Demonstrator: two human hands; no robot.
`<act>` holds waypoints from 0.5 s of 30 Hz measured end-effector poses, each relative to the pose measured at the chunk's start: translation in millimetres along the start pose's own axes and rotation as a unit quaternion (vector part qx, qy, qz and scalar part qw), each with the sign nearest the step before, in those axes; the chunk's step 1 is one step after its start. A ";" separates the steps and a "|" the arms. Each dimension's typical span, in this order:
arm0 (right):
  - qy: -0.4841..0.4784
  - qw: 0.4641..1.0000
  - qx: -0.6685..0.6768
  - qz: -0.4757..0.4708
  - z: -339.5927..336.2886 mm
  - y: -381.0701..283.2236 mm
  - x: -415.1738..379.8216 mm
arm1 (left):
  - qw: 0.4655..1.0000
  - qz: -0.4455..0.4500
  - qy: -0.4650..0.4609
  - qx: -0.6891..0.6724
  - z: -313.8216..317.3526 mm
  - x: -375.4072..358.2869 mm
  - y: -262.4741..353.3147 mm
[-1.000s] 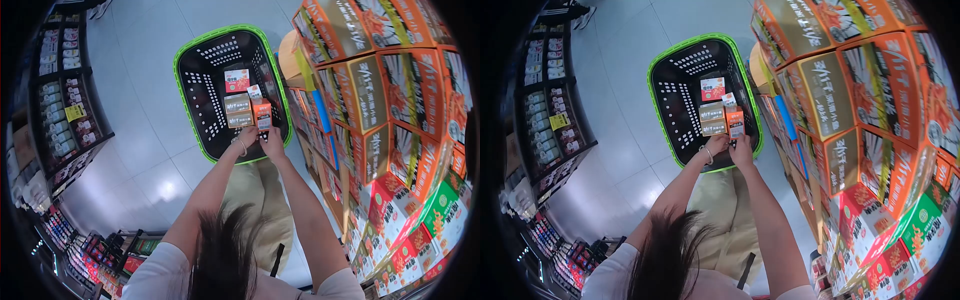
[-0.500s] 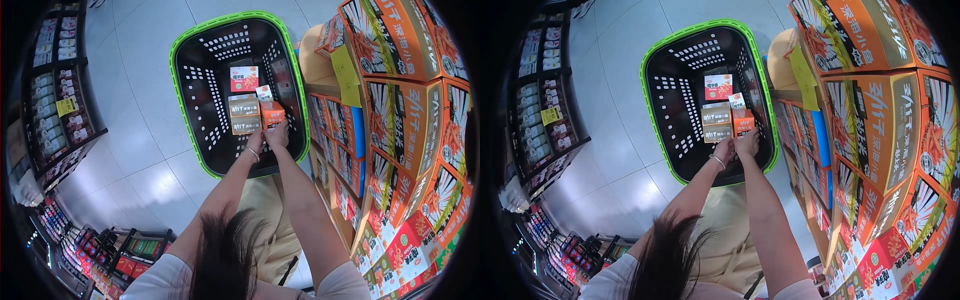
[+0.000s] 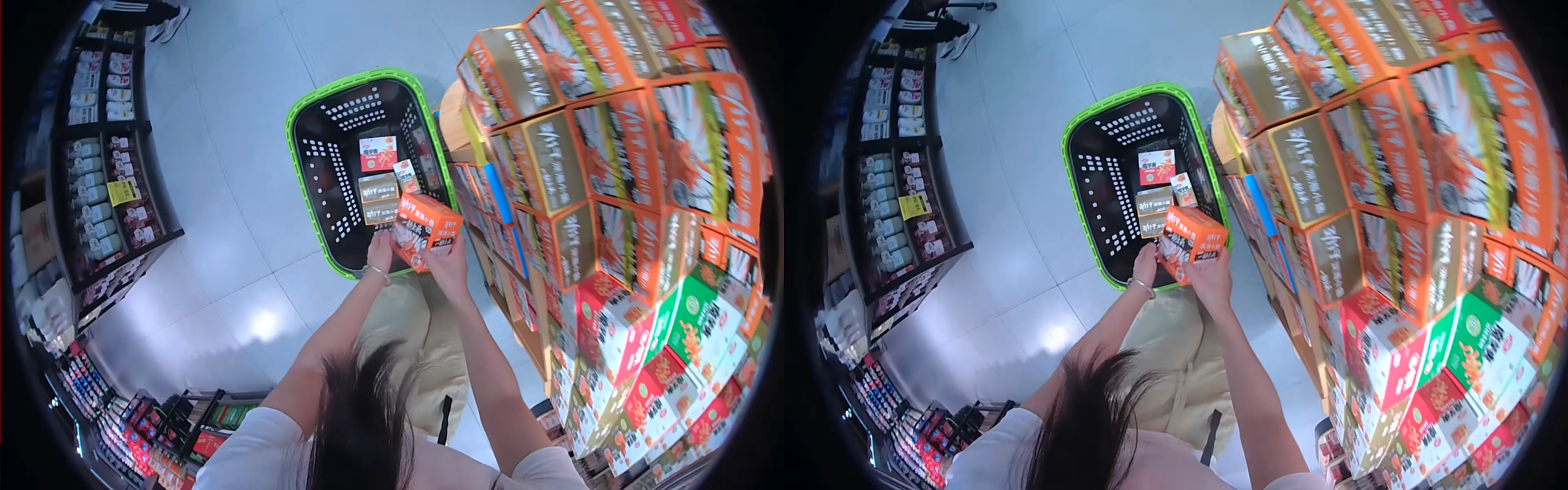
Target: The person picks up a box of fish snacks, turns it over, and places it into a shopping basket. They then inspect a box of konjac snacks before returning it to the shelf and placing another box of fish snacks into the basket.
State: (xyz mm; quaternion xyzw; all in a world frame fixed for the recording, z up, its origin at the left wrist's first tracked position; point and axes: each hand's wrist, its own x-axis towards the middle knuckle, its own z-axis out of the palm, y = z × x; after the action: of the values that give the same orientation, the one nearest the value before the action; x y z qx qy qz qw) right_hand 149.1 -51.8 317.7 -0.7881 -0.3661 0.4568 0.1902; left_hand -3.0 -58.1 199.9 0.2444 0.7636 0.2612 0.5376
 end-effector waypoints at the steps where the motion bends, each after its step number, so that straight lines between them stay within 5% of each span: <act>1: -0.037 0.986 0.162 -0.013 -10.4 -1.2 -19.5 | 0.999 0.021 -0.042 -0.008 -13.6 -25.5 34.9; 2: -0.072 0.944 0.320 -0.033 -22.8 -4.7 -33.7 | 0.992 -0.048 -0.094 -0.066 -23.6 -33.5 42.1; 5: -0.126 0.924 0.361 -0.001 -79.0 -33.9 -83.6 | 0.929 -0.149 -0.254 -0.223 -48.7 -86.8 104.1; 13: -0.116 0.890 0.437 0.049 -177.9 -62.3 -209.0 | 0.851 -0.152 -0.502 -0.021 -82.6 -230.6 238.3; 15: -0.101 0.845 0.521 0.069 -198.6 -70.3 -240.6 | 0.833 -0.098 -0.544 0.038 -89.4 -258.6 271.9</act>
State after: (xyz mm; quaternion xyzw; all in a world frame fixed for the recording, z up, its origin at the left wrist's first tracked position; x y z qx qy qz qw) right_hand 215.7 -179.3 603.4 -0.5459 -0.0366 0.6692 0.5029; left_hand 15.6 -37.0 584.6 0.2912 0.3770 0.0035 0.8792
